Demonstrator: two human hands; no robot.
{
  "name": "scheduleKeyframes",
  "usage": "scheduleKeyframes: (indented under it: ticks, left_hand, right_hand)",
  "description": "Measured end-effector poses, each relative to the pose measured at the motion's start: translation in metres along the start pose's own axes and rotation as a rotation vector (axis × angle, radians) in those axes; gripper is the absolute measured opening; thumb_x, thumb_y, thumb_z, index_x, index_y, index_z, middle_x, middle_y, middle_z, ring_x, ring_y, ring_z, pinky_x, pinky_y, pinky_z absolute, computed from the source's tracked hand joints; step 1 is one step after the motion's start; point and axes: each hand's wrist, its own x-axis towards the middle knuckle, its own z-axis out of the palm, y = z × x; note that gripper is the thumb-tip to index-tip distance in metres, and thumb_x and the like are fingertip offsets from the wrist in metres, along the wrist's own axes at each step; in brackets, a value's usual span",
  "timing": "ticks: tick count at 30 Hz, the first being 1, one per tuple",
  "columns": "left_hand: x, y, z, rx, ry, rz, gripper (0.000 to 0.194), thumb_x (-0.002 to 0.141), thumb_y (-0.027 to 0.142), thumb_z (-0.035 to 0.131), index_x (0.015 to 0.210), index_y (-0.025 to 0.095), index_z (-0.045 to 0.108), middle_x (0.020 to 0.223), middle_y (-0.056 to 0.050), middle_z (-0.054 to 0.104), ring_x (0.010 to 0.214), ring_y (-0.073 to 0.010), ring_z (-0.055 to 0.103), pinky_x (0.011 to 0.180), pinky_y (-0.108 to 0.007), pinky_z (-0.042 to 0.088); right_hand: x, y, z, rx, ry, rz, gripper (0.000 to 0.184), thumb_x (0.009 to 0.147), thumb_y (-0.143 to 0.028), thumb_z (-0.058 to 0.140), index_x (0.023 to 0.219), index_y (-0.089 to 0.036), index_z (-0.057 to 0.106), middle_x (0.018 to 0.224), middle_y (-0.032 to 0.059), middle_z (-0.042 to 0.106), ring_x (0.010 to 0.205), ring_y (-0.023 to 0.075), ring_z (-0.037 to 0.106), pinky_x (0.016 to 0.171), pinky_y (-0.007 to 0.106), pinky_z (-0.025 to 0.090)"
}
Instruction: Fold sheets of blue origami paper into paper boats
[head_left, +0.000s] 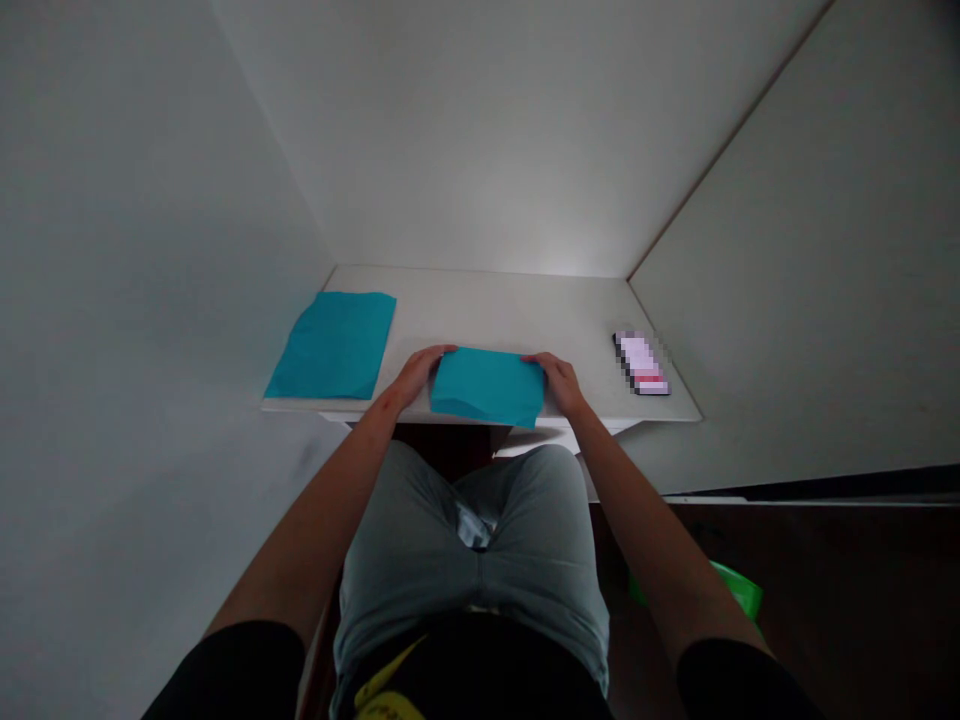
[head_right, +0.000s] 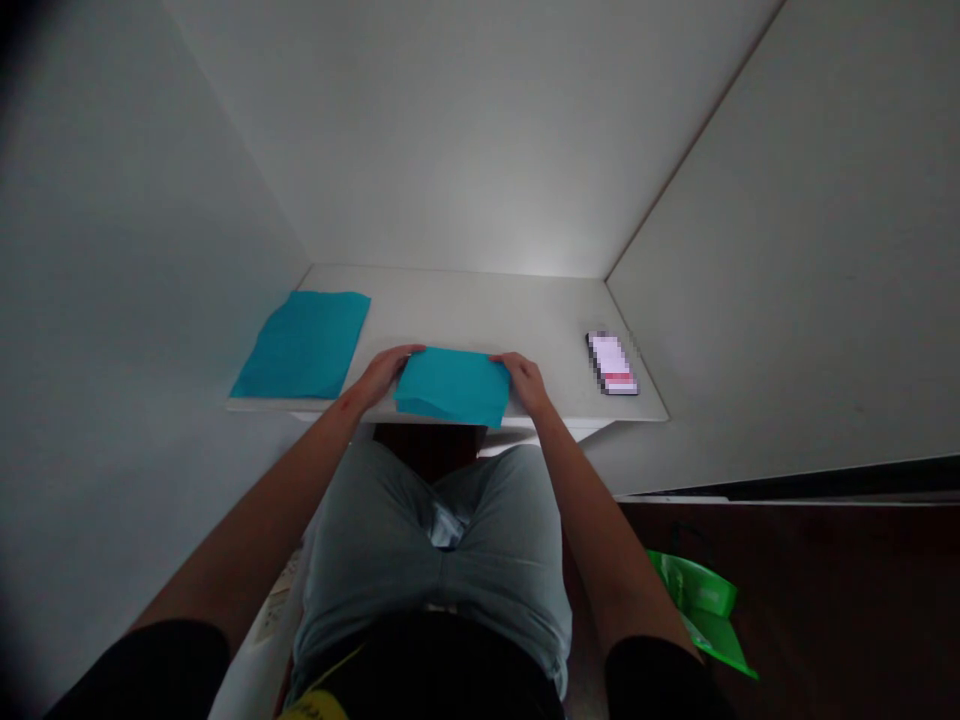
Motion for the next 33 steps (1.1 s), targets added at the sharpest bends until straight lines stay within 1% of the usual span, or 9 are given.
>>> scheduleKeyframes:
  ticks: [3, 7, 9, 12, 15, 18, 21, 25, 33]
  left_hand:
    - [0.000, -0.002, -0.001, 0.136, 0.067, 0.067, 0.051, 0.093, 0.056, 0.066, 0.125, 0.019, 0.082, 0.142, -0.013, 0.075, 0.135, -0.0294, 0.067, 0.122, -0.044, 0.049]
    - [-0.011, 0.002, 0.011, 0.600, 0.136, 0.236, 0.039, 0.096, 0.043, 0.070, 0.128, 0.023, 0.081, 0.162, -0.013, 0.061, 0.157, -0.0352, 0.048, 0.135, -0.056, 0.032]
    - [-0.020, 0.006, 0.029, 0.833, 0.030, 0.342, 0.044, 0.097, 0.040, 0.070, 0.137, 0.022, 0.077, 0.171, -0.015, 0.054, 0.165, -0.0396, 0.038, 0.137, -0.062, 0.023]
    - [-0.032, 0.010, 0.063, 1.005, -0.155, 0.455, 0.055, 0.105, 0.041, 0.058, 0.154, 0.017, 0.065, 0.177, -0.019, 0.045, 0.170, -0.0385, 0.032, 0.140, -0.062, 0.017]
    - [-0.036, 0.006, 0.093, 1.056, -0.255, 0.436, 0.061, 0.109, 0.043, 0.050, 0.163, 0.014, 0.056, 0.179, -0.019, 0.041, 0.170, -0.0364, 0.033, 0.140, -0.058, 0.024]
    - [-0.035, -0.003, 0.106, 1.069, -0.268, 0.392, 0.067, 0.111, 0.046, 0.047, 0.169, 0.012, 0.048, 0.180, -0.019, 0.039, 0.170, -0.0350, 0.033, 0.140, -0.055, 0.025]
    - [-0.036, -0.008, 0.100, 1.085, -0.255, 0.405, 0.073, 0.112, 0.051, 0.044, 0.173, 0.011, 0.041, 0.182, -0.018, 0.034, 0.172, -0.0338, 0.028, 0.142, -0.053, 0.019]
    - [-0.039, -0.006, 0.079, 1.160, -0.255, 0.386, 0.078, 0.112, 0.057, 0.040, 0.175, 0.011, 0.035, 0.184, -0.017, 0.029, 0.174, -0.0325, 0.024, 0.143, -0.054, 0.017]
    - [-0.045, -0.006, 0.045, 1.320, -0.183, 0.333, 0.087, 0.112, 0.062, 0.035, 0.175, 0.003, 0.029, 0.185, -0.020, 0.024, 0.175, -0.0316, 0.021, 0.144, -0.048, 0.016]
  right_hand:
    - [0.000, 0.002, 0.003, -0.102, -0.028, -0.026, 0.041, 0.088, -0.057, 0.074, 0.112, -0.026, 0.087, 0.108, 0.0053, 0.083, 0.090, 0.0242, 0.068, 0.086, 0.040, 0.057]
    - [0.001, 0.005, 0.008, -0.244, -0.087, -0.099, 0.039, 0.092, -0.043, 0.069, 0.122, -0.026, 0.085, 0.113, 0.0075, 0.083, 0.087, 0.0232, 0.067, 0.084, 0.040, 0.056]
    - [0.001, 0.006, 0.011, -0.286, -0.114, -0.116, 0.038, 0.093, -0.039, 0.068, 0.125, -0.026, 0.085, 0.114, 0.0081, 0.083, 0.087, 0.0235, 0.068, 0.085, 0.041, 0.056]
    - [0.001, 0.006, 0.012, -0.311, -0.155, -0.109, 0.035, 0.096, -0.041, 0.068, 0.123, -0.027, 0.086, 0.109, 0.0071, 0.084, 0.083, 0.0230, 0.068, 0.084, 0.040, 0.056]
    - [0.001, 0.005, 0.011, -0.321, -0.177, -0.124, 0.031, 0.098, -0.042, 0.068, 0.119, -0.029, 0.087, 0.106, 0.0060, 0.084, 0.082, 0.0223, 0.068, 0.084, 0.039, 0.056]
    - [0.001, 0.003, 0.011, -0.329, -0.178, -0.142, 0.030, 0.100, -0.041, 0.067, 0.119, -0.029, 0.088, 0.104, 0.0065, 0.082, 0.085, 0.0222, 0.069, 0.085, 0.038, 0.056]
    - [0.002, 0.003, 0.012, -0.330, -0.163, -0.149, 0.028, 0.102, -0.038, 0.066, 0.117, -0.028, 0.088, 0.105, 0.0070, 0.081, 0.091, 0.0228, 0.070, 0.089, 0.039, 0.057]
    - [0.003, 0.005, 0.013, -0.343, -0.129, -0.156, 0.027, 0.104, -0.034, 0.066, 0.117, -0.027, 0.087, 0.106, 0.0076, 0.081, 0.097, 0.0234, 0.071, 0.095, 0.039, 0.057]
    - [0.004, 0.007, 0.013, -0.378, -0.109, -0.140, 0.027, 0.104, -0.032, 0.064, 0.118, -0.025, 0.087, 0.105, 0.0079, 0.080, 0.096, 0.0232, 0.071, 0.094, 0.039, 0.057]
